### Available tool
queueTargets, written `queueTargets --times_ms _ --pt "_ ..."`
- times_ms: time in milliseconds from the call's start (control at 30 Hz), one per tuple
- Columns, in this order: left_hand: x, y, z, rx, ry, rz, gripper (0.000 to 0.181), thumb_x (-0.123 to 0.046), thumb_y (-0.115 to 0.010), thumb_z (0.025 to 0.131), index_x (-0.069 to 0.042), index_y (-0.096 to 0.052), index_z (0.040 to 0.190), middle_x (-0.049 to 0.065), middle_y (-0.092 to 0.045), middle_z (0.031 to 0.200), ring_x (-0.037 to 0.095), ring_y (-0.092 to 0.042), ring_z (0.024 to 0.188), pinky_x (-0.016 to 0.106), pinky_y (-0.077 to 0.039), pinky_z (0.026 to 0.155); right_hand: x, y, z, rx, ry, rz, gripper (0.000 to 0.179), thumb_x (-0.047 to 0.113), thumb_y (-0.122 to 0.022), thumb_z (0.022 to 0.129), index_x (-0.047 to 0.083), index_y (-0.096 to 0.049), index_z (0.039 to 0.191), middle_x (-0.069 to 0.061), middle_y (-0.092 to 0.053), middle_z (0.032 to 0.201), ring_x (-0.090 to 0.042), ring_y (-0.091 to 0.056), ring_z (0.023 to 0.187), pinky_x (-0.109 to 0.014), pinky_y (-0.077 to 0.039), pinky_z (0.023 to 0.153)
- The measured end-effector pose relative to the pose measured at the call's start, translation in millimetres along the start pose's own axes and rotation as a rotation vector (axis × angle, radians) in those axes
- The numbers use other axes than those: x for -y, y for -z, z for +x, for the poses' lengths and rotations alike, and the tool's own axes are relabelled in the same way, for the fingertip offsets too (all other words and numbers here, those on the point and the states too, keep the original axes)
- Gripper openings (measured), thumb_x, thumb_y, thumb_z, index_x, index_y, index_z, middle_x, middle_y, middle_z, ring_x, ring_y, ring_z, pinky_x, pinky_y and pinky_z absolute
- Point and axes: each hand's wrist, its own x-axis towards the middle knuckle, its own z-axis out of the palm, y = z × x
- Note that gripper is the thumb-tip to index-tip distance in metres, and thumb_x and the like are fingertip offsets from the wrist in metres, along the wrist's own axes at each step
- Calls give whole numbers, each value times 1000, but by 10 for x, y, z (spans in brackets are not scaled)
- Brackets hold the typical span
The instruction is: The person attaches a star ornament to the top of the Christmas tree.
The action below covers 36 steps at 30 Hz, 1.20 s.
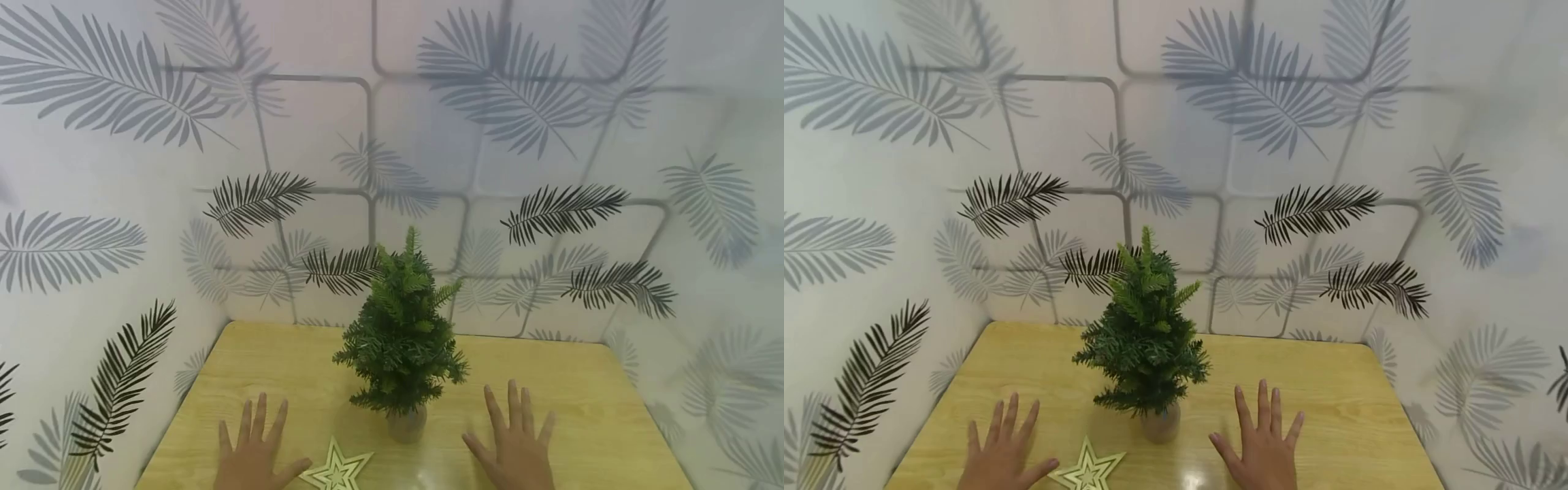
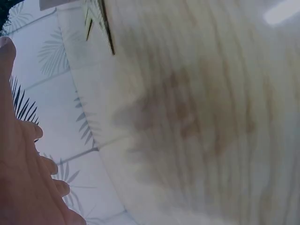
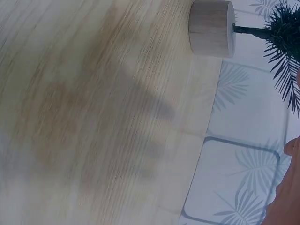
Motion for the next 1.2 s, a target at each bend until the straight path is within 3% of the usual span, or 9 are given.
queueTargets --times_ms 100,333,433,533,667,767,833,1000,1200 --pt "-23 -138 -44 27 19 13 104 -82 -64 80 -21 -39 160 23 -31 163 52 -28 147 84 -12 107 62 24 25 30 -12 53 85 62 -64 95 19 -35 162 -29 -20 165 -53 -19 150 -86 -7 106" --pt "-58 -481 -229 -76 3 65 102 -91 -59 73 -21 -57 147 18 -51 152 48 -43 139 80 -22 107 193 76 123 51 -12 213 82 53 -66 98 13 -33 162 -30 -14 166 -56 -17 149 -87 -5 105" --pt "-123 -535 -269 -57 9 82 103 -93 -57 72 -18 -61 143 14 -58 147 46 -46 138 79 -23 107 227 101 161 56 -23 247 81 49 -67 99 13 -31 163 -29 -12 167 -55 -16 149 -86 -4 106" --pt "-241 -464 -241 59 29 14 102 -90 -58 75 -12 -64 140 11 -60 145 43 -48 137 80 -22 108 248 123 215 53 -29 270 79 48 -65 101 12 -30 163 -28 -10 168 -54 -15 150 -86 -3 106" --pt "-367 -292 -170 312 48 -63 107 -89 -56 79 -4 -57 144 14 -55 149 43 -49 137 78 -25 108 282 139 267 64 -28 303 79 52 -61 102 12 -31 163 -28 -8 168 -55 -14 150 -86 -1 106" --pt "-417 -227 -160 394 49 -61 111 -90 -55 77 -2 -55 144 17 -54 149 43 -52 131 72 -38 103 309 151 279 85 -38 321 80 55 -60 102 11 -31 162 -28 -8 168 -56 -14 150 -86 1 106" --pt "-445 -209 -168 384 61 -60 112 -92 -56 75 -3 -56 142 18 -55 147 42 -54 125 67 -45 97 321 169 293 95 -46 331 80 55 -59 102 10 -32 162 -28 -8 168 -56 -15 149 -86 0 106" --pt "-504 -176 -187 348 133 -139 103 -87 -64 76 -3 -59 135 22 -58 131 43 -56 115 61 -49 86 348 267 334 100 -54 366 77 54 -59 103 8 -34 160 -29 -9 167 -58 -17 148 -87 0 105" --pt "-589 -169 -273 282 247 -219 94 -84 -72 70 -5 -63 119 15 -59 109 34 -59 98 55 -51 79 402 399 340 90 -51 428 74 49 -59 104 6 -34 159 -30 -8 167 -61 -14 147 -87 2 105"
